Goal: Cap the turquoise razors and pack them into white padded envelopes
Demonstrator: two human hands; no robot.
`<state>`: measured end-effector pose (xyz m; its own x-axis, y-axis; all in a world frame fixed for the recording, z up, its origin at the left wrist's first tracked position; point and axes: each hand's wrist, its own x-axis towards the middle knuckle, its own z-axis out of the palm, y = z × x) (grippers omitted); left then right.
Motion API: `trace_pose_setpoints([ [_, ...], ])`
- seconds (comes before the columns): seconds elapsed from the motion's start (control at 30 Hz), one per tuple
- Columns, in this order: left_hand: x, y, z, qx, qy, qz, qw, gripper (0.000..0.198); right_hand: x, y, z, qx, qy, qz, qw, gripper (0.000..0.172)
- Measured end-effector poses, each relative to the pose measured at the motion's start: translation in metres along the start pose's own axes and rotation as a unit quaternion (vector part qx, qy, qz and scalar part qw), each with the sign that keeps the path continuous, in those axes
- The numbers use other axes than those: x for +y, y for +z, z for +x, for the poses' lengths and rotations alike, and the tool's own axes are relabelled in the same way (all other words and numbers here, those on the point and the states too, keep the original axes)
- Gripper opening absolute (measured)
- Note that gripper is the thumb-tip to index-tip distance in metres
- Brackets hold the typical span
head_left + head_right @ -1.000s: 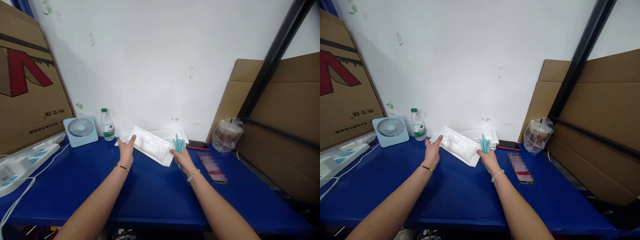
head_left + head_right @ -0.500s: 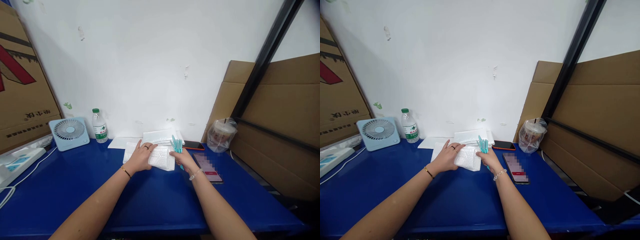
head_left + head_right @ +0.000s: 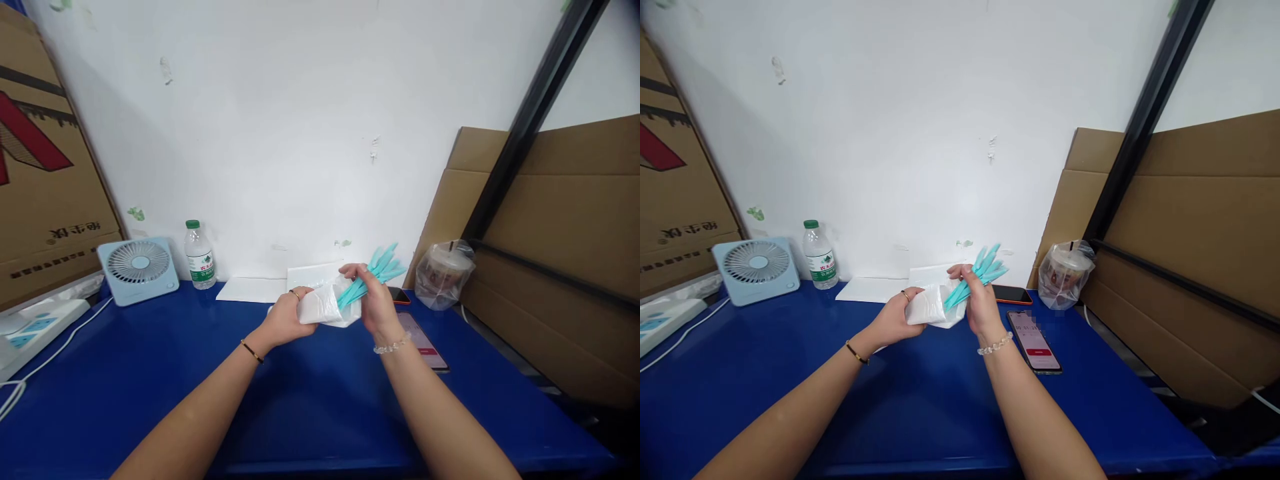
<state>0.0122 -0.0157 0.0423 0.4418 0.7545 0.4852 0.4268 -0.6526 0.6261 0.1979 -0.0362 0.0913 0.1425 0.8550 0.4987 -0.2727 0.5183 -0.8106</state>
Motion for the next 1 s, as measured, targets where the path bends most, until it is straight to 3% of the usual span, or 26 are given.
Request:
trace_pose_setpoints([
  [0.07,0.0,0.0,-0.001,0.006,-0.018,-0.08,0.997,0.049,0.003,0.009,0.0,-0.017,0.015,-0.033,0.999,0.027],
  [0.17,-0.002,-0.002,-0.002,0.0,-0.032,-0.17,0.985,0.046,-0.001,0.024,0.003,-0.095,0.071,-0.092,0.989,0.026],
  [0.37,-0.008,-0.01,-0.003,-0.009,-0.021,-0.258,0.966,0.055,-0.024,0.047,0.011,-0.224,0.151,-0.176,0.946,0.043],
  [0.5,-0.009,-0.017,-0.008,-0.037,-0.032,-0.305,0.951,0.065,-0.033,0.042,0.017,-0.271,0.116,-0.155,0.943,0.045],
  [0.63,-0.009,-0.021,-0.013,-0.08,-0.05,-0.369,0.925,0.076,-0.036,0.032,0.023,-0.349,0.107,-0.145,0.92,0.043],
  [0.73,-0.008,-0.021,-0.015,-0.103,-0.055,-0.384,0.916,0.078,-0.035,0.031,0.025,-0.354,0.116,-0.135,0.918,0.041],
  [0.83,-0.01,-0.02,-0.015,-0.098,-0.076,-0.408,0.905,0.079,-0.036,0.034,0.026,-0.359,0.086,-0.12,0.922,0.047],
  [0.9,-0.014,-0.021,-0.016,-0.077,-0.094,-0.437,0.891,0.079,-0.039,0.034,0.028,-0.394,0.047,-0.11,0.911,0.054],
  [1.0,-0.019,-0.024,-0.017,-0.076,-0.112,-0.47,0.872,0.081,-0.044,0.034,0.03,-0.452,-0.011,-0.14,0.881,0.042],
])
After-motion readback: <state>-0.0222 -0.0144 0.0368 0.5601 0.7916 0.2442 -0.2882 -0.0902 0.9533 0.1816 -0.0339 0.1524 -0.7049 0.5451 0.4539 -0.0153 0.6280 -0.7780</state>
